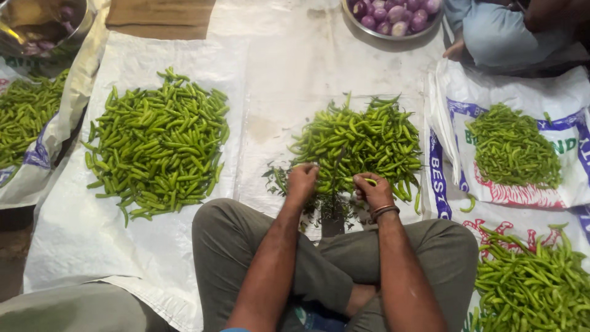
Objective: The person sits cross-legged on the floor and uses a small knife to trim the stems off green chilies. They pick up chilies from a large pile, cut the stems, and place the trimmed chilies into a separate pile on a white sack.
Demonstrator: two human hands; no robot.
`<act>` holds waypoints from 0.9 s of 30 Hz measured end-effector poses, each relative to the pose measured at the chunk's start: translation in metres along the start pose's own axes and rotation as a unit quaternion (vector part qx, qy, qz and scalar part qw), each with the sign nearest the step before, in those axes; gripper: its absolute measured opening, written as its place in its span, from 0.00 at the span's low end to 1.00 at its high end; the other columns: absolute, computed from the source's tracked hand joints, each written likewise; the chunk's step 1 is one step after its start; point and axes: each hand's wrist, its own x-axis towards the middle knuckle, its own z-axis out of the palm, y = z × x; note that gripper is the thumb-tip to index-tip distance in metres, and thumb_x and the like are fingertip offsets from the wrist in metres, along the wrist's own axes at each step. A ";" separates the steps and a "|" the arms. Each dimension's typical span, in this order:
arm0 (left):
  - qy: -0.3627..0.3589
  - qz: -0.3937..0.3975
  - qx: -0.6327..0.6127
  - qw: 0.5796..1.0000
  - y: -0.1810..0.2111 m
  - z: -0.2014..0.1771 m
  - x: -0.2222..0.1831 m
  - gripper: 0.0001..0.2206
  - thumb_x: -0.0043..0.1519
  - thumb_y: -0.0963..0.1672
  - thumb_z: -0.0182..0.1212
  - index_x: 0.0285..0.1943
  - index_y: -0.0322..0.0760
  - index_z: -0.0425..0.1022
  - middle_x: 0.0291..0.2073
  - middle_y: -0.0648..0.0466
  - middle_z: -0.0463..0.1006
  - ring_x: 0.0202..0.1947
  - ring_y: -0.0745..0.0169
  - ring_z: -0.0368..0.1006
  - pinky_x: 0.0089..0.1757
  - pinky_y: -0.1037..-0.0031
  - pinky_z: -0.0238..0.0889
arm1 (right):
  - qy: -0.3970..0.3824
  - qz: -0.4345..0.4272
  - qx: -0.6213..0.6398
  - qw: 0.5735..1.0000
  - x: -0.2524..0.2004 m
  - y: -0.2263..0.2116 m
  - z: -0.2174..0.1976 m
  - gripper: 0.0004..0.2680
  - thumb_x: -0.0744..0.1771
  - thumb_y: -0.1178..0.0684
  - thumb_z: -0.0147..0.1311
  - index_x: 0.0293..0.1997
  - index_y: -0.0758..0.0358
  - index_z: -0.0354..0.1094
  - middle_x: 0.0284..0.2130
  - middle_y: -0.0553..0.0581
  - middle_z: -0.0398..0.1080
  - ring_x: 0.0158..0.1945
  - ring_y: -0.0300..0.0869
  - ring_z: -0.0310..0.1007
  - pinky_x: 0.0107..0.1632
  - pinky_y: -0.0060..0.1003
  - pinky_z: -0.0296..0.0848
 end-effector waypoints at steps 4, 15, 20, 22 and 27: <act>-0.075 -0.066 0.018 0.995 -0.001 0.007 -0.007 0.13 0.67 0.48 0.57 0.54 0.39 0.81 0.43 0.47 0.83 0.36 0.54 0.79 0.40 0.65 0.75 | 0.004 -0.002 -0.035 0.999 0.009 0.010 0.005 0.08 0.65 0.55 0.65 0.44 0.65 0.75 0.28 0.54 0.75 0.27 0.35 0.72 0.29 0.30 0.72; 0.017 0.023 0.291 0.956 -0.063 0.045 0.029 0.17 0.59 0.51 0.68 0.37 0.29 0.82 0.36 0.37 0.82 0.38 0.38 0.78 0.42 0.56 0.72 | 0.031 -0.018 -0.291 0.956 0.033 0.050 -0.018 0.09 0.63 0.52 0.66 0.43 0.62 0.79 0.29 0.50 0.79 0.29 0.33 0.75 0.33 0.30 0.73; -0.180 0.088 0.058 0.978 -0.045 0.017 0.020 0.17 0.54 0.47 0.74 0.49 0.37 0.81 0.39 0.45 0.84 0.39 0.55 0.80 0.42 0.65 0.73 | -0.114 0.001 -0.128 0.985 0.020 0.017 -0.013 0.11 0.64 0.51 0.62 0.50 0.60 0.74 0.28 0.53 0.76 0.26 0.35 0.71 0.28 0.31 0.69; -0.227 0.088 -0.066 0.968 -0.038 0.007 0.003 0.17 0.55 0.44 0.73 0.53 0.37 0.81 0.38 0.49 0.85 0.37 0.63 0.80 0.41 0.70 0.73 | -0.134 0.018 -0.071 0.988 0.008 0.017 -0.009 0.12 0.65 0.51 0.59 0.53 0.58 0.70 0.28 0.52 0.75 0.25 0.35 0.70 0.26 0.31 0.67; -0.205 0.030 -0.039 0.977 0.007 -0.010 -0.018 0.16 0.60 0.44 0.70 0.55 0.35 0.83 0.36 0.49 0.83 0.31 0.65 0.74 0.34 0.73 0.67 | -0.108 0.009 0.021 0.994 0.004 0.003 0.003 0.09 0.66 0.56 0.61 0.47 0.66 0.70 0.28 0.54 0.74 0.26 0.36 0.71 0.29 0.32 0.72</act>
